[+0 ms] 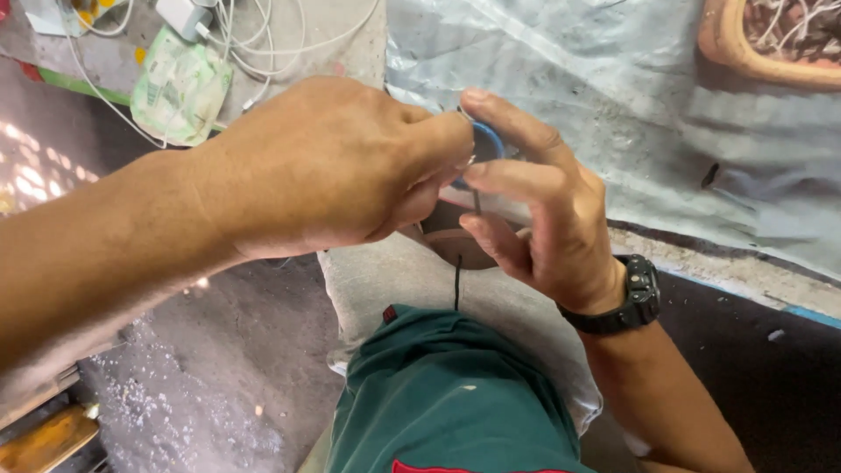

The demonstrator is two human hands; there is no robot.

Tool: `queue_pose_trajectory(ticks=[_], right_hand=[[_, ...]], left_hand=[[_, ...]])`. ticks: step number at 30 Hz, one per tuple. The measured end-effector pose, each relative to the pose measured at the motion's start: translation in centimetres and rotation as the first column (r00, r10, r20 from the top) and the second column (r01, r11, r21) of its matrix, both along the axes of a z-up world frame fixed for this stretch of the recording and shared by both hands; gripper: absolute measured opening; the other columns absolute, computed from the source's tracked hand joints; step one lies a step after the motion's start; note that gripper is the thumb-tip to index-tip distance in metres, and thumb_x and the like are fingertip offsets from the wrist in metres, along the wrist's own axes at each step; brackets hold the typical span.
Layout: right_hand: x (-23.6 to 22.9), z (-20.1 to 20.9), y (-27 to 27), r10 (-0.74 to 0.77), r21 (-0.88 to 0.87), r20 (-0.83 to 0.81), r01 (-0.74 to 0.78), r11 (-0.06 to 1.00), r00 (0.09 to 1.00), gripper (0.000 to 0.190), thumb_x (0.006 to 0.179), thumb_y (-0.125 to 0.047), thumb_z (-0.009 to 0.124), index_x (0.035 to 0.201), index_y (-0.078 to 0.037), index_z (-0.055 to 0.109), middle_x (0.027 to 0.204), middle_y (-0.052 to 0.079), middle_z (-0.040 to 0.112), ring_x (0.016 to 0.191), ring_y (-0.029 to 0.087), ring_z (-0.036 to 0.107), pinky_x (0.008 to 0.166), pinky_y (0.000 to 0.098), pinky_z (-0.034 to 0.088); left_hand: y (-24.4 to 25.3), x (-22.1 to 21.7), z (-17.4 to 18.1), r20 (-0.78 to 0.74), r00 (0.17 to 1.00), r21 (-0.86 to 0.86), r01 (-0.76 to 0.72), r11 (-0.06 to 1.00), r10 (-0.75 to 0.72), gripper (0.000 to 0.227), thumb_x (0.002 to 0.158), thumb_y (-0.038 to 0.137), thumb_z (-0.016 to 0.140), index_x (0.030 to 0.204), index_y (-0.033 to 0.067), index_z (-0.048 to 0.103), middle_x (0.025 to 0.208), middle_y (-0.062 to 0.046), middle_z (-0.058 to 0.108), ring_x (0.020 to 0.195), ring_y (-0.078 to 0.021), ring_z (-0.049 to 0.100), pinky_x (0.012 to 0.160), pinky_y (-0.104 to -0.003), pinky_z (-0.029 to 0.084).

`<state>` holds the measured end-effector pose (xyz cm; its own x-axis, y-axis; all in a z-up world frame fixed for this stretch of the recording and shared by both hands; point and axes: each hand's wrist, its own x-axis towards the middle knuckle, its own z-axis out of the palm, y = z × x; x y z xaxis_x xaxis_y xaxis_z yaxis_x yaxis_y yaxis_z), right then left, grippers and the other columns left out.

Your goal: Inserting wicks into blue cylindrical candle molds at a workbench.

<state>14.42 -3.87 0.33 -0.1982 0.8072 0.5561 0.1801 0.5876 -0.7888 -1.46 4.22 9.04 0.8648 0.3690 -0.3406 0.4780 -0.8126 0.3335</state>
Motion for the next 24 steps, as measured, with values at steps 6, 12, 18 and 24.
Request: queue_pose_trajectory(ticks=[6, 12, 18, 24], right_hand=[[1.5, -0.6, -0.9, -0.083, -0.101, -0.014, 0.082, 0.992, 0.996, 0.059, 0.08, -0.026, 0.063, 0.118, 0.001, 0.028, 0.118, 0.022, 0.046, 0.113, 0.035, 0.051, 0.1, 0.0432, 0.043], [2.0, 0.0, -1.8, -0.178, -0.123, 0.232, 0.211, 0.97, 0.956, 0.047, 0.084, -0.021, 0.059, 0.117, 0.006, 0.039, 0.11, 0.021, 0.046, 0.103, 0.032, 0.048, 0.09, 0.0389, 0.043], [0.9, 1.0, -2.5, -0.242, -0.1, 0.184, 0.263, 0.96, 0.953, 0.059, 0.077, -0.046, 0.048, 0.108, 0.003, 0.042, 0.107, 0.022, 0.049, 0.102, 0.033, 0.053, 0.092, 0.0394, 0.044], [-0.2, 2.0, -3.0, -0.348, 0.048, 0.237, 0.347, 0.937, 0.907, 0.039, 0.088, -0.029, 0.043, 0.103, 0.006, 0.043, 0.105, 0.024, 0.052, 0.099, 0.035, 0.055, 0.09, 0.0422, 0.046]], left_hand=[[-1.8, 0.9, 0.1, 0.202, 0.961, -0.069, -0.18, 0.981, 0.19, 0.018, 0.089, 0.026, 0.042, 0.089, 0.0088, 0.043, 0.069, -0.003, 0.056, 0.037, -0.0173, 0.043, 0.029, -0.031, 0.035], [-7.1, 1.0, -3.5, 0.509, 0.77, -0.025, -0.435, 0.9, 0.386, 0.029, 0.08, 0.033, 0.063, 0.078, 0.0073, 0.049, 0.065, -0.002, 0.05, 0.053, -0.0158, 0.05, 0.046, -0.03, 0.037], [-8.9, 2.8, -4.8, 0.674, 0.675, 0.159, -0.53, 0.833, 0.301, 0.023, 0.089, 0.021, 0.044, 0.07, 0.0076, 0.046, 0.066, -0.007, 0.045, 0.053, -0.0243, 0.044, 0.045, -0.035, 0.034], [-9.3, 2.5, -4.7, 0.783, 0.546, 0.028, -0.511, 0.859, 0.299, 0.023, 0.087, 0.013, 0.043, 0.065, 0.0048, 0.039, 0.061, -0.007, 0.037, 0.049, -0.024, 0.036, 0.044, -0.035, 0.029]])
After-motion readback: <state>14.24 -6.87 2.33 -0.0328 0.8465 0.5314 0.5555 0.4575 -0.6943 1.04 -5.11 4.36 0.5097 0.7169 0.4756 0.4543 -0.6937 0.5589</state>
